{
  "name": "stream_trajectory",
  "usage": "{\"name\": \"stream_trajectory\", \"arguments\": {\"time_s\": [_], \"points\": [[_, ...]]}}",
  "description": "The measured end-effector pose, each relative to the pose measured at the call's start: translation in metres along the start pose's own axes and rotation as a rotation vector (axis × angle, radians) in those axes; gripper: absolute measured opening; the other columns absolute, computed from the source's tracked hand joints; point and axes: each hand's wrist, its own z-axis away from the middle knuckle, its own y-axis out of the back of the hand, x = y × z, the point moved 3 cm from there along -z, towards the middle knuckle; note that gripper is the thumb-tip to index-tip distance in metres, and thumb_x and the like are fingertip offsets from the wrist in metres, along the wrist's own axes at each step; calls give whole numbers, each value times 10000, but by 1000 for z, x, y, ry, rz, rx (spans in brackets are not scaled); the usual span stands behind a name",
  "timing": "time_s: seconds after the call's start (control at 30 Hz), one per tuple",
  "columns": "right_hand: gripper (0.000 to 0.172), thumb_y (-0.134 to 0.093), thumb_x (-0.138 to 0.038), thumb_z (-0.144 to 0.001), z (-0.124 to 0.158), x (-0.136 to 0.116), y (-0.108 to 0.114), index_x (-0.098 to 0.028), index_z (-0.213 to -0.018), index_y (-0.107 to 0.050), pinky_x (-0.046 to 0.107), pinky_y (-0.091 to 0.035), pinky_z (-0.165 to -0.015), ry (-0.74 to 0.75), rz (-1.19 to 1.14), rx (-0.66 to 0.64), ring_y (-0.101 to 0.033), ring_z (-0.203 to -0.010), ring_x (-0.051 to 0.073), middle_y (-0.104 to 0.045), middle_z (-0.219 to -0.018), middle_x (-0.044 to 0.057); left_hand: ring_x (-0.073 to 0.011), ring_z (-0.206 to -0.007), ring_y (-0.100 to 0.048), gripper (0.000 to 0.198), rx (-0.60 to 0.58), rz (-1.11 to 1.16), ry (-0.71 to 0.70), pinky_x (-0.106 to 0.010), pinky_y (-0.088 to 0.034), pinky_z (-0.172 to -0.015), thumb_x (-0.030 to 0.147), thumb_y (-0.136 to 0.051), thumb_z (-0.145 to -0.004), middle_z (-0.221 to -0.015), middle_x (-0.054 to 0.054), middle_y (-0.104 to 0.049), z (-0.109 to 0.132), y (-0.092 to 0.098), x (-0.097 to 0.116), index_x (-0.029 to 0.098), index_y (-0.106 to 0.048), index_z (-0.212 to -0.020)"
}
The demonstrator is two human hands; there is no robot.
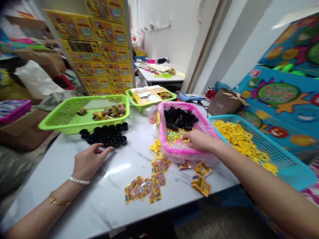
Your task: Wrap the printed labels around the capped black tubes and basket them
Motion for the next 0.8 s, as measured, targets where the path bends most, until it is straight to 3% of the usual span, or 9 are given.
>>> {"name": "stream_trajectory", "arguments": {"time_s": [0.2, 0.4, 0.53, 0.67, 0.8], "points": [[244, -589, -266, -884, -11, 11, 7, -194, -1060, -743, 259, -470, -730, -105, 21, 106, -712, -883, 226, -778, -1004, 81, -265, -665, -691, 454, 26, -113, -58, -308, -434, -570, 577, -513, -787, -655, -38, -704, -6, -3, 1, 190, -678, -957], [222, -535, -192, -911, -25, 21, 17, -193, -988, -743, 238, -453, -773, -147, 74, 192, -693, -888, 182, -767, -979, 58, -271, -667, -698, 352, -69, -97, -14, -333, -469, -600, 588, -528, -765, -636, 18, -679, 1, 4, -3, 263, -593, -883], [224, -520, -243, -929, -43, 8, 17, -202, -1043, -708, 253, -446, -746, -143, 108, 201, -681, -925, 199, -733, -1074, 74, -257, -671, -697, 396, -100, -120, -28, -322, -458, -592, 602, -530, -778, -637, 3, -673, 1, 1, -5, 242, -604, -924], [232, -571, -268, -890, -58, -15, 19, -163, -1060, -690, 281, -438, -674, -122, 144, 173, -682, -872, 243, -726, -1041, 126, -241, -649, -691, 455, -68, -96, -73, -318, -464, -597, 605, -560, -785, -635, -1, -677, 3, -2, -8, 205, -645, -984], [295, -450, -303, -963, -57, -30, 32, -182, -1117, -671, 294, -449, -734, -94, 154, 179, -666, -965, 253, -717, -1104, 128, -176, -556, -647, 357, -88, 64, -160, -296, -499, -596, 519, -593, -809, -670, 11, -682, 17, 6, -1, 215, -646, -990]]}}
